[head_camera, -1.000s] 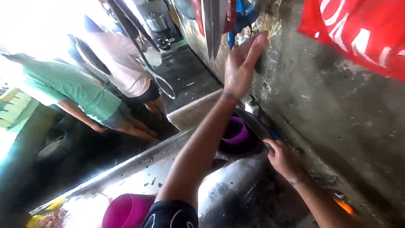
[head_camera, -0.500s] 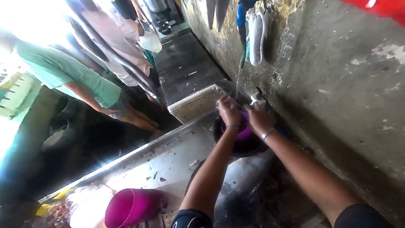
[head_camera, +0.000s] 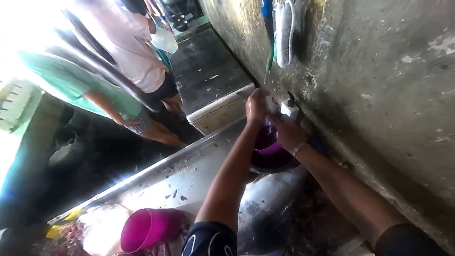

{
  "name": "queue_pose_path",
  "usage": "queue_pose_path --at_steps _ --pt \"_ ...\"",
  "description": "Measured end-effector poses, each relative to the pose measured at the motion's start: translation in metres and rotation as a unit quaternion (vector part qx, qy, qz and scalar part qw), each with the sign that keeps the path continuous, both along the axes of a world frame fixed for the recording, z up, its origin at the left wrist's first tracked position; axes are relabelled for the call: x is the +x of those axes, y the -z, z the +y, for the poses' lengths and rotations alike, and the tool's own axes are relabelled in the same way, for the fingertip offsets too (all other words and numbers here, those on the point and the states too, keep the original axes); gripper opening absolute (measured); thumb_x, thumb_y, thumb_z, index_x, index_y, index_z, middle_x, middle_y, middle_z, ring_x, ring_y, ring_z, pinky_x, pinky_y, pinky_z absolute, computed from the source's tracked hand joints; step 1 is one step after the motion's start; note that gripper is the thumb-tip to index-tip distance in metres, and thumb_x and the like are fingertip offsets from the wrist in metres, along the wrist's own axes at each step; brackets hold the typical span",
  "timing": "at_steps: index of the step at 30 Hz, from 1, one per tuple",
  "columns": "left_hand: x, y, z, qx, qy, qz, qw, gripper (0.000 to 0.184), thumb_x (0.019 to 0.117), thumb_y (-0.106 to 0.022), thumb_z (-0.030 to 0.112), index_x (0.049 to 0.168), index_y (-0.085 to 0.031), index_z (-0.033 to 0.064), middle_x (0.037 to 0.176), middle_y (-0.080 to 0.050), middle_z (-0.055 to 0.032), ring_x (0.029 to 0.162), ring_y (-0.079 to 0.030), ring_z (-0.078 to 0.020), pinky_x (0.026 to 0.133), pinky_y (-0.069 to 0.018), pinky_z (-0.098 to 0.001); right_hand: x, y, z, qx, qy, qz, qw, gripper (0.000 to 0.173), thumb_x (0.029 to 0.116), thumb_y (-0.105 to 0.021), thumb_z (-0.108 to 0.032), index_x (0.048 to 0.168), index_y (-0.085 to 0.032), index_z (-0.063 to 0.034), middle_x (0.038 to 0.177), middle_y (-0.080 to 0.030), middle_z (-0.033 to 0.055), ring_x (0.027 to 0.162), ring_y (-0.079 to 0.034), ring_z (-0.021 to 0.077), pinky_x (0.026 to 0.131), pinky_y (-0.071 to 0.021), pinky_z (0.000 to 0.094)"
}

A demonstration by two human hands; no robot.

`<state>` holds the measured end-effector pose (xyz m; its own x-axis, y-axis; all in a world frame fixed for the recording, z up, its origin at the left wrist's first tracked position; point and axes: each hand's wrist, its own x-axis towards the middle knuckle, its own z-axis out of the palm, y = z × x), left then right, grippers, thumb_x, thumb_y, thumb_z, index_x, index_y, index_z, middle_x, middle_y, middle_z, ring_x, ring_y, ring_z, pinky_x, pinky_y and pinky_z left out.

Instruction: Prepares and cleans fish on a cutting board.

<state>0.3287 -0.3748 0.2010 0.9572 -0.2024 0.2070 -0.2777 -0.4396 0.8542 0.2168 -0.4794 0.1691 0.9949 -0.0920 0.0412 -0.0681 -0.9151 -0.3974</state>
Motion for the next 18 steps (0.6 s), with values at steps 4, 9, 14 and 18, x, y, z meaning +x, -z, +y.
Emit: queue_pose_path --at_steps 4,9,14,18 --pt "-0.038 0.031 0.005 -0.284 -0.180 0.163 0.927 0.051 0.1010 -0.064 0.034 0.135 -0.051 -0.0013 0.108 -0.065 -0.0171 0.091 -0.064 -0.0220 0.080 -0.0571 -0.0406 -0.009 -0.011 0.006 0.050 0.001 -0.033 0.998 0.047 0.0962 -0.064 -0.008 0.142 -0.059 -0.0152 0.138 -0.056 0.0274 0.112 -0.065 0.0470 0.083 -0.0581 0.0618" --pt "-0.038 0.052 -0.003 -0.297 -0.075 0.301 0.903 0.033 0.0888 -0.080 0.027 0.104 -0.071 -0.0004 0.090 -0.074 -0.0121 0.079 -0.071 -0.0205 0.076 -0.0602 -0.0406 -0.026 -0.001 0.014 0.004 -0.008 -0.065 0.998 0.038 0.0999 -0.060 -0.011 0.137 -0.064 -0.0172 0.132 -0.059 0.0227 0.100 -0.068 0.0418 0.073 -0.0601 0.0572" --pt "-0.007 0.050 -0.008 -0.304 -0.137 0.304 0.892 0.042 0.0809 -0.087 0.024 0.108 -0.068 -0.0025 0.093 -0.073 -0.0171 0.083 -0.072 -0.0271 0.075 -0.0608 -0.0471 -0.046 -0.005 0.003 -0.016 0.001 -0.008 1.000 0.042 0.0978 -0.060 -0.006 0.138 -0.063 -0.0182 0.137 -0.056 0.0231 0.106 -0.067 0.0420 0.076 -0.0603 0.0557" --pt "0.019 0.043 0.002 -0.250 -0.156 0.283 0.913 0.046 0.0809 -0.087 0.027 0.112 -0.067 -0.0018 0.097 -0.073 -0.0170 0.086 -0.072 -0.0273 0.077 -0.0609 -0.0474 -0.068 -0.001 -0.006 -0.011 0.007 0.000 1.000 0.045 0.0978 -0.061 -0.008 0.141 -0.060 -0.0190 0.133 -0.057 0.0231 0.104 -0.068 0.0409 0.078 -0.0606 0.0549"
